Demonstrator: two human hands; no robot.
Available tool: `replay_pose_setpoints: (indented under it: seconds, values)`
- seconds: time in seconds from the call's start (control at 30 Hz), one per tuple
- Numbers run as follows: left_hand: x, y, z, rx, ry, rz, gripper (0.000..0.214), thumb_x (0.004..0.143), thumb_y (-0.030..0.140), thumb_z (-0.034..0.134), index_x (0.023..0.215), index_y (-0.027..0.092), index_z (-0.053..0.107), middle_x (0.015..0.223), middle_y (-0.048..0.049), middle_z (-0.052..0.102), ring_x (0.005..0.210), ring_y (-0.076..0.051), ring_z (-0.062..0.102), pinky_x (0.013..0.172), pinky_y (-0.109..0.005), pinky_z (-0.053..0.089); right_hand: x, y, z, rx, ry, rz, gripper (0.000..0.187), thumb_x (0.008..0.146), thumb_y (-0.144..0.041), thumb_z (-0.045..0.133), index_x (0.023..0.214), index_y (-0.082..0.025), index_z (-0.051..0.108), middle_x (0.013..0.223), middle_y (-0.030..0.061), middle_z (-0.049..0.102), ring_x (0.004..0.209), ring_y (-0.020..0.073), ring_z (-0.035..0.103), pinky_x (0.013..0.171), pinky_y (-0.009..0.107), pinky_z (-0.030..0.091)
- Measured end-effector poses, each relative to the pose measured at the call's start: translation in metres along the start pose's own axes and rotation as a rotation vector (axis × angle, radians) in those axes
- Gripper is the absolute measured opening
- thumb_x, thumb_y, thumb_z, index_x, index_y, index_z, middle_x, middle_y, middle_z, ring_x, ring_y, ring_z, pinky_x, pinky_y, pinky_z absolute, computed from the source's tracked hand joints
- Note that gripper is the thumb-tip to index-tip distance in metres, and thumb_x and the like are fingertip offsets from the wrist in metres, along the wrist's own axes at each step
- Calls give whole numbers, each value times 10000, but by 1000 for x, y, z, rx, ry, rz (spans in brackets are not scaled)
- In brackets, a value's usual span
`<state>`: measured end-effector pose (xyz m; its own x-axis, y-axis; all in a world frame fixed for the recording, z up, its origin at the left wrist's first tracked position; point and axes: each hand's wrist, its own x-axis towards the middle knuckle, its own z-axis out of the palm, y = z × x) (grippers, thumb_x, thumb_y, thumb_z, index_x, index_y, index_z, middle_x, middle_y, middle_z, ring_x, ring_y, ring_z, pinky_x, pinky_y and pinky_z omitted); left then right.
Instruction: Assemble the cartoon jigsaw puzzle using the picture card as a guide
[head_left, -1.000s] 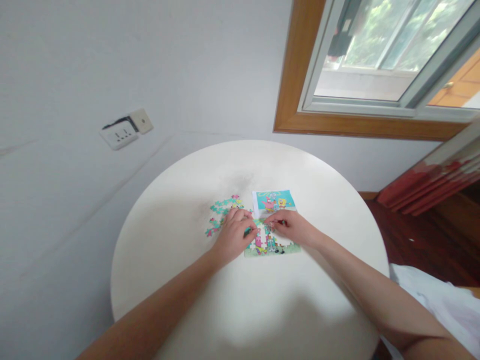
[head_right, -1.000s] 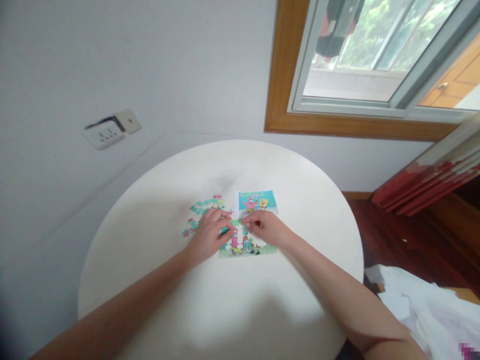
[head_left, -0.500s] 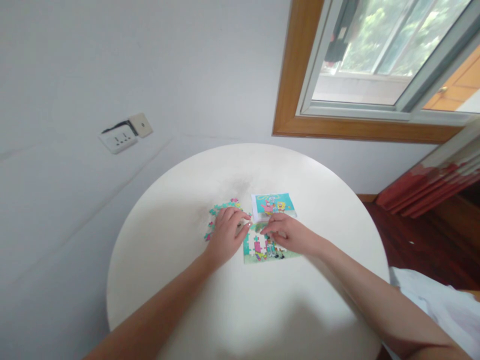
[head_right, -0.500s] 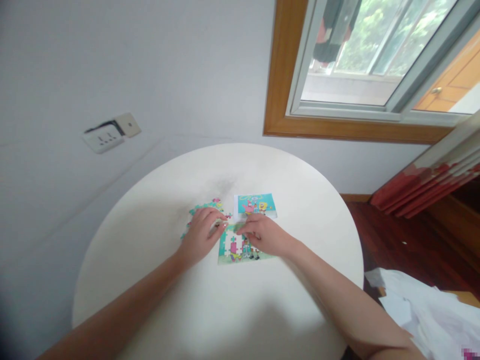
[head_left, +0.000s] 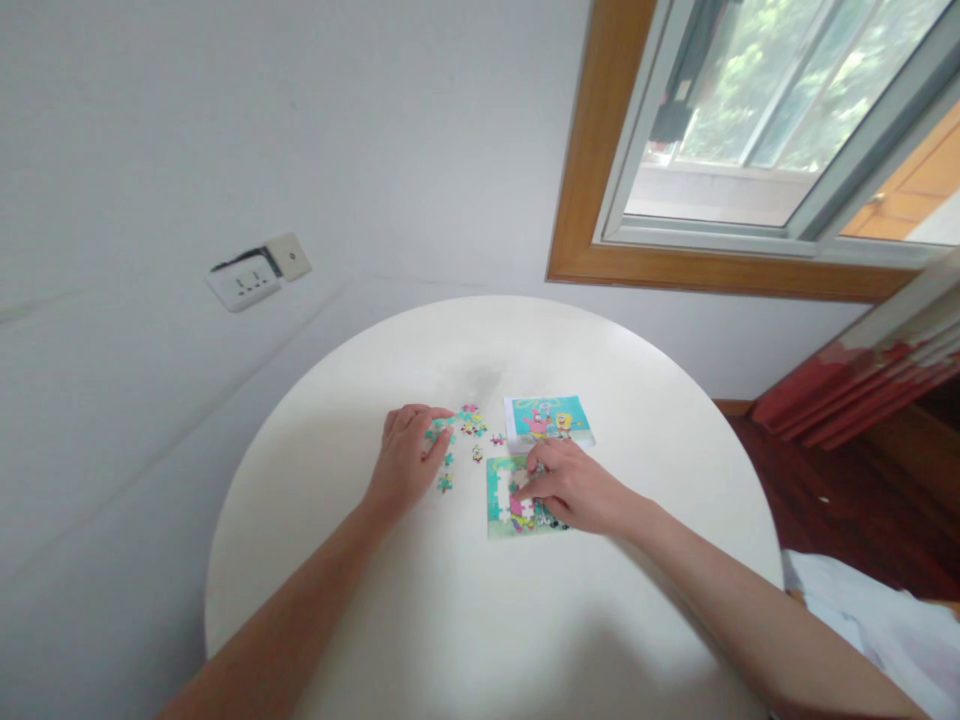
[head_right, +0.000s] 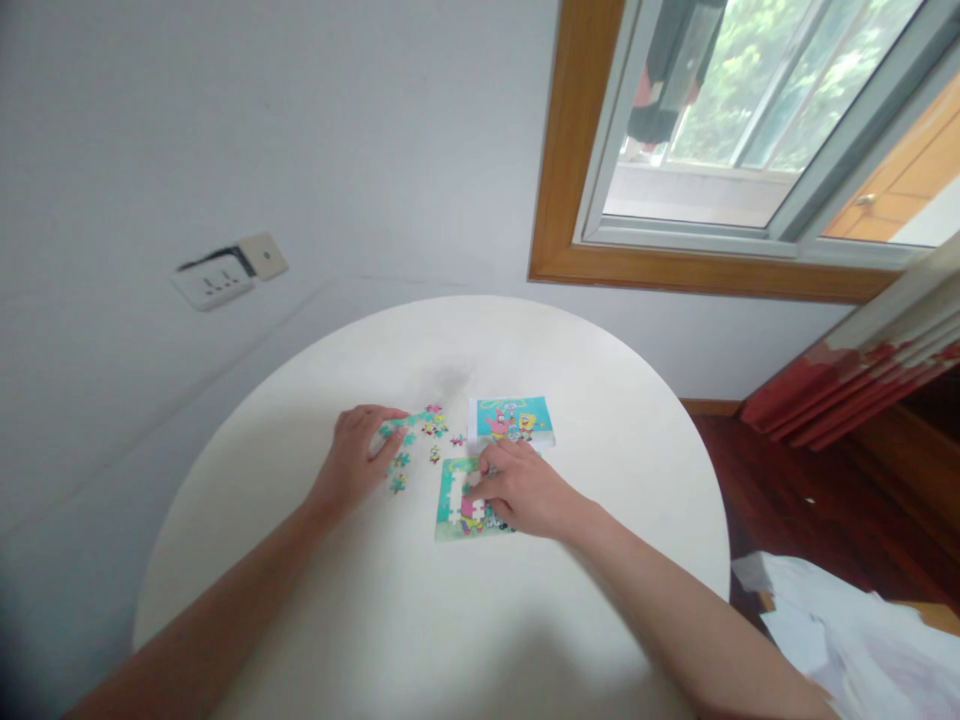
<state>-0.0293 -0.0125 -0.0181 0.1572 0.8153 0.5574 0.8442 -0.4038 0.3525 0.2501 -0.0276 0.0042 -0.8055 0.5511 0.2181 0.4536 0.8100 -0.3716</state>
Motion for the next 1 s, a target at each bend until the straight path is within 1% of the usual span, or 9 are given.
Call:
replay_pose_setpoints:
  seconds: [0.17,0.23,0.37,0.5,0.67,0.9,1.0]
  values:
    - [2,-6,-4,5,29,9,206,921,290,469,1057,195,591,1003,-76,605,999,-240,532,949,-425,387,1,0,2,-1,24,14,339,807,-84,554,1010,-281,741,1047,73,585,997,212,528,897,370,374]
    - [3,-9,-6,7,37,8,215,923,302,464,1063,197,589,1010,-75,607,1007,-241,534,951,-423,387,1,0,3,1,11,8,347,812,-79,546,1004,-294,739,1027,63,588,997,207,529,899,366,373]
    - [6,-16,-11,26,63,-21,218,921,320,458,1059,210,586,1009,-66,616,1016,-242,541,965,-429,383,1,-1,4,-14,13,16,370,804,-70,550,1030,-300,731,1042,63,587,1008,211,523,900,367,376]
    - [9,-25,-16,35,112,-42,217,919,322,455,1052,211,586,1002,-62,631,1013,-242,550,967,-436,381,0,0,7,-4,19,27,356,807,-67,547,990,-304,738,1020,57,592,963,203,532,883,367,380]
    - [9,-33,-20,35,150,-54,221,922,314,452,1054,200,587,1014,-71,637,1011,-245,551,953,-433,389,1,3,12,19,51,40,373,780,-49,547,982,-303,732,1017,46,592,972,197,535,888,361,389]
    - [8,-31,-21,19,159,-43,200,913,288,453,1041,205,582,999,-75,634,981,-242,561,929,-434,409,2,-3,7,38,60,54,378,766,-25,535,945,-292,734,1009,46,606,970,193,553,898,365,399]
    - [8,-28,-21,4,161,-37,183,910,277,460,1036,211,576,990,-69,631,974,-238,565,925,-429,417,16,4,1,-1,107,61,398,771,-28,536,1046,-258,709,1023,71,609,972,201,558,884,362,413]
